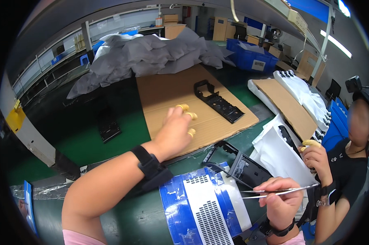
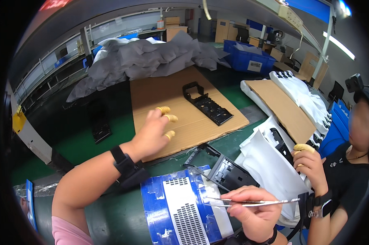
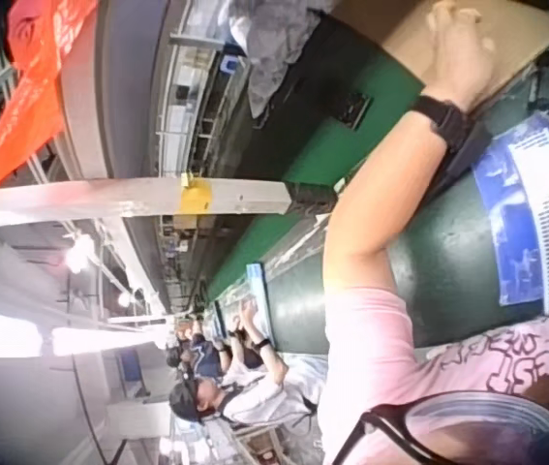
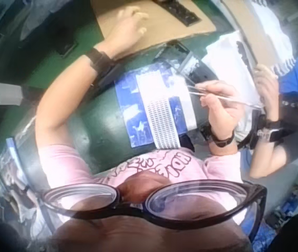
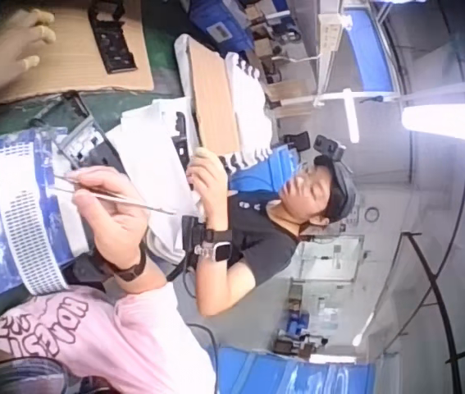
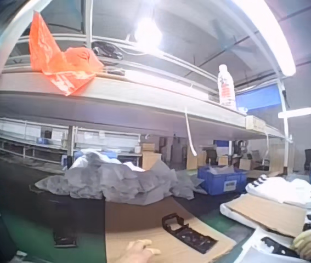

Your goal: Assembling internal components into plastic housings and packaging them in bags at a factory line.

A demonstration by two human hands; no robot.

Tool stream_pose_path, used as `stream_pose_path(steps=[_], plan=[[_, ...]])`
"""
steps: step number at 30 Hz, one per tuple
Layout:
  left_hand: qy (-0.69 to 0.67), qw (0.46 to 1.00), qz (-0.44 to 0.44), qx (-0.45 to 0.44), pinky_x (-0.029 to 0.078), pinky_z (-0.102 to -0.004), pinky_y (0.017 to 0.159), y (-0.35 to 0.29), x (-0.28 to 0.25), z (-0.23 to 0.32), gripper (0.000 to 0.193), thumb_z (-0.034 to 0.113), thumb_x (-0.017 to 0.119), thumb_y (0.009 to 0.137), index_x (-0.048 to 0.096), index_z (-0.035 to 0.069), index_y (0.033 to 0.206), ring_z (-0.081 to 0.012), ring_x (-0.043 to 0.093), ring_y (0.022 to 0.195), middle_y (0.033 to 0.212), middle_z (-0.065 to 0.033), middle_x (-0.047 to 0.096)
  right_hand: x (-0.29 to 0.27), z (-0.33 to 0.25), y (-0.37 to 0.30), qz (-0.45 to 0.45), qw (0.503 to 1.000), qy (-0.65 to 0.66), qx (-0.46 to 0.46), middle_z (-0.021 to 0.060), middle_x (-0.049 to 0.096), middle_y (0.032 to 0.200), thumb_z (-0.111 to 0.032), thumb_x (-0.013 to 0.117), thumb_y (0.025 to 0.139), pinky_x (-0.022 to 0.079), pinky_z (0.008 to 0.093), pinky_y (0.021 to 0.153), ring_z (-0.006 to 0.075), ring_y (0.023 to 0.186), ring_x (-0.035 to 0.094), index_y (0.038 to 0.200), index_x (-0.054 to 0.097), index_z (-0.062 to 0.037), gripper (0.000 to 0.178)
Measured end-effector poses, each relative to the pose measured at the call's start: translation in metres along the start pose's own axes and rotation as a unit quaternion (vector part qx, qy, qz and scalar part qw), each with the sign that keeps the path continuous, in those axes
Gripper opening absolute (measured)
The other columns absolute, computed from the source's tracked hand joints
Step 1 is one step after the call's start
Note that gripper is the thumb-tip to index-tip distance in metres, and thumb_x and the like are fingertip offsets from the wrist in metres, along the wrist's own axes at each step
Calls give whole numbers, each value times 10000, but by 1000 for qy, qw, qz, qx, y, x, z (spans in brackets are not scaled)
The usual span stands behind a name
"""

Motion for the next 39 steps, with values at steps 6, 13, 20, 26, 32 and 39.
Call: stream_pose_path(steps=[6,13,20,26,32,39], plan=[[-48,998,-14,32,330,-371,928,7,25,41,298,90,599,726,542,7,1006,-338,380,1062,1122,-199,421,-31,-5,0,3,1000,6,14,218,598,839,4,615,730,463,217,534,145,610,560,847,542,78,156],[24,986,-49,156,395,-383,830,100,103,34,322,41,499,733,529,56,1053,-300,456,963,1048,-128,494,-42,10,2,31,996,69,54,226,593,856,17,590,737,473,235,535,161,617,567,863,539,78,149],[183,964,-94,169,449,-335,768,115,107,12,120,142,526,735,620,95,794,-249,503,913,881,-75,562,-35,7,-2,5,996,69,53,237,586,861,68,571,719,488,241,556,173,637,576,858,538,83,143],[-189,975,-116,-13,467,-242,573,53,12,-17,126,83,505,845,557,37,951,-100,577,670,776,-28,551,-58,29,-12,46,992,50,105,217,596,860,-17,576,763,472,238,545,167,617,573,893,528,77,167],[-336,938,-18,-84,458,-257,745,-64,-84,-14,208,135,399,896,507,11,1024,-141,569,872,946,-41,549,-10,64,-18,-55,970,53,231,173,604,878,-45,563,794,496,259,606,197,742,605,897,559,70,154],[-206,961,-32,-180,385,-223,737,-148,-65,-22,121,124,516,823,530,10,858,-105,487,855,967,-47,562,37,103,-17,-132,950,24,281,157,593,843,-56,555,808,519,264,575,185,719,605,919,522,42,152]])
Point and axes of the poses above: each hand's wrist, its own y-axis towards the middle knuckle, its own x-axis out of the palm, z = x × y, the point moved 9 cm from there along y, towards the middle knuckle
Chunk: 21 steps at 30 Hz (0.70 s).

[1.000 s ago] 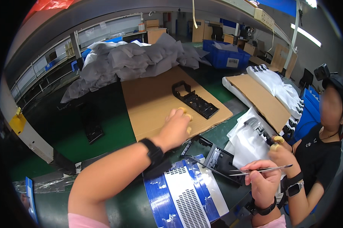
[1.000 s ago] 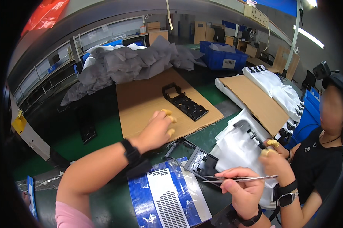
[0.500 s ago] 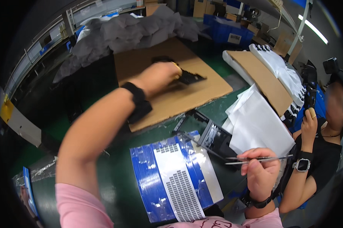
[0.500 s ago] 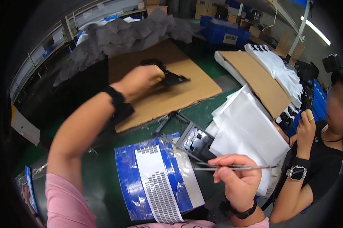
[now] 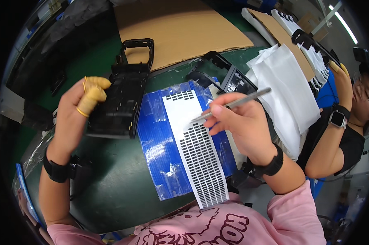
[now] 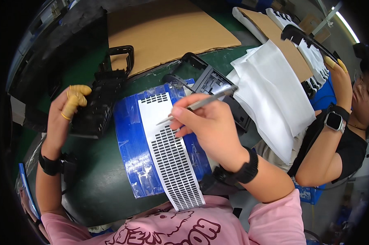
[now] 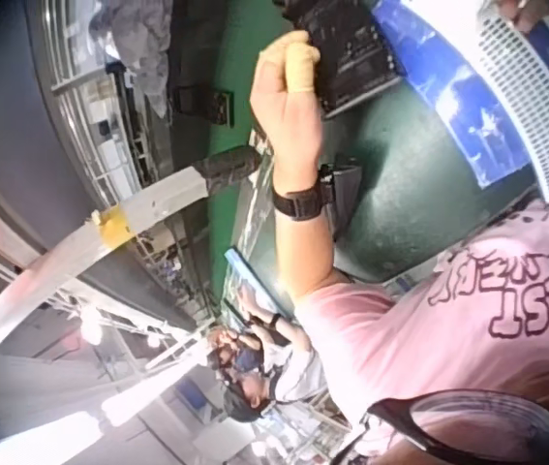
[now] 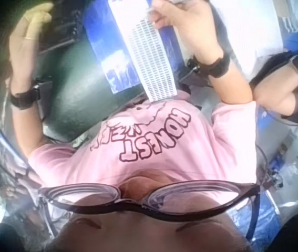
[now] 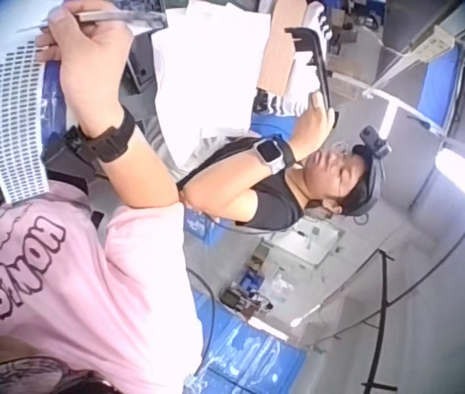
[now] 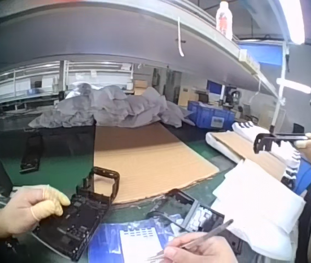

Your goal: Assembling internal components into plastic housings and packaging them in bags at a factory line.

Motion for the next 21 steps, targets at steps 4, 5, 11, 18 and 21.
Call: stream_pose_path(steps=[4,5,11,18,21], plan=[[-94,992,56,-61,420,-262,842,-22,14,-24,550,-85,578,696,376,31,1194,-130,451,996,1188,-68,392,9,6,4,33,999,-40,-12,76,577,720,-35,583,781,455,196,484,98,586,562,897,499,24,155],[-160,982,76,-58,428,-262,835,-24,12,-24,567,-72,578,694,358,17,1209,-138,462,1004,1184,-85,406,8,5,1,46,998,-41,-16,67,575,702,-24,583,779,433,187,466,83,556,544,903,480,16,166],[-494,836,-42,-236,510,-274,708,-30,40,-44,445,75,489,717,408,-70,1130,-187,605,792,964,-141,569,-11,11,-7,88,996,-27,-23,78,576,717,-1,569,785,431,184,468,85,556,544,909,468,24,162],[-466,861,51,-197,470,-308,787,-33,39,-5,464,146,487,781,364,-36,1189,-194,563,907,1071,-138,526,-17,18,-2,89,996,2,6,93,579,727,11,562,786,433,191,467,97,557,549,909,460,30,161],[-444,883,47,-145,400,-309,895,-27,37,-3,542,161,528,781,320,-9,1251,-189,501,1029,1143,-107,488,-17,20,-1,83,996,10,12,98,581,732,10,562,787,434,193,467,100,557,551,906,462,31,157]])
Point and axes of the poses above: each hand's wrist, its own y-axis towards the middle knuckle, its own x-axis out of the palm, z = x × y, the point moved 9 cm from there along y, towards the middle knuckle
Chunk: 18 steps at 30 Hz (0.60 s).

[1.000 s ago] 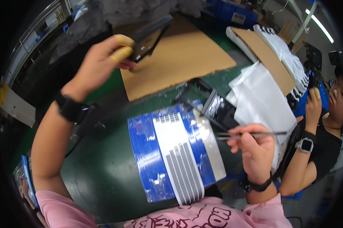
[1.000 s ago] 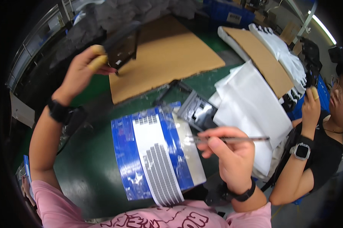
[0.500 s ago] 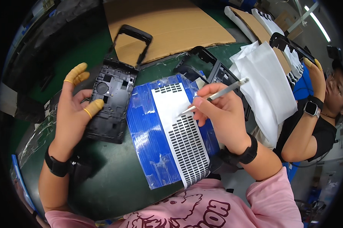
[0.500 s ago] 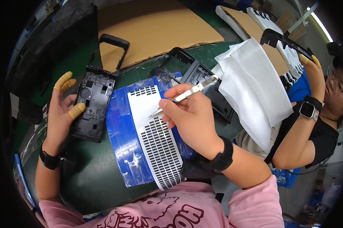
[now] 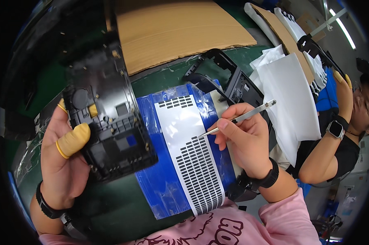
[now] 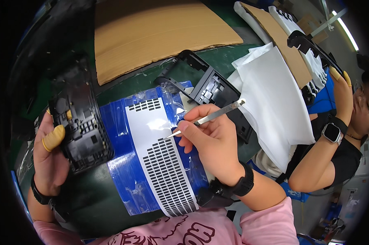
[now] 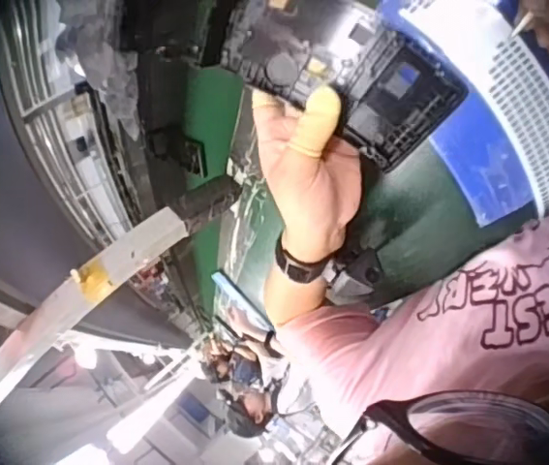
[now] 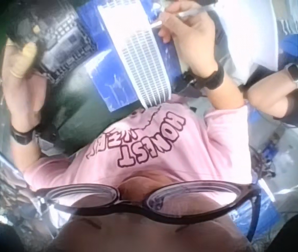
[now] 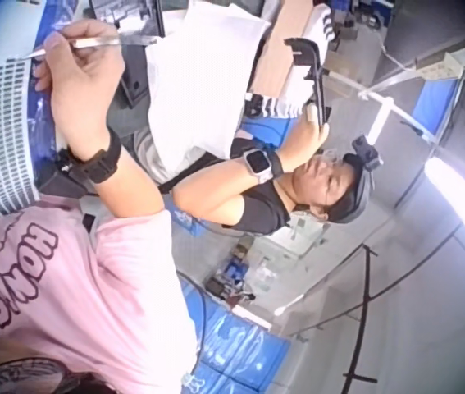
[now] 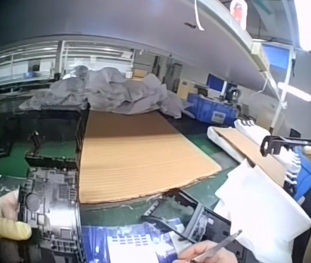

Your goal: Assembling internal components into plastic housings and packaging them in bags at a factory line.

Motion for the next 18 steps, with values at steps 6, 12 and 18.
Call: stream_pose_path(steps=[6,12,18], plan=[[-69,997,-23,13,382,-324,922,11,13,-4,528,165,508,819,291,27,1279,-202,474,1072,1207,-105,450,-2,1,2,0,1000,3,7,99,586,735,6,561,792,437,195,465,101,555,552,902,466,34,148],[-137,990,-9,24,385,-348,908,11,18,-25,551,227,548,829,267,57,1272,-202,471,1067,1192,-116,440,1,2,3,-5,1000,-11,17,104,588,725,6,556,792,435,191,454,103,542,551,894,481,30,129],[-118,992,-48,6,392,-335,901,10,26,-31,590,418,444,864,238,86,1306,-171,443,1083,1217,-78,412,8,-30,3,-39,998,49,-29,170,611,772,26,527,794,437,202,458,131,547,566,932,475,18,148]])
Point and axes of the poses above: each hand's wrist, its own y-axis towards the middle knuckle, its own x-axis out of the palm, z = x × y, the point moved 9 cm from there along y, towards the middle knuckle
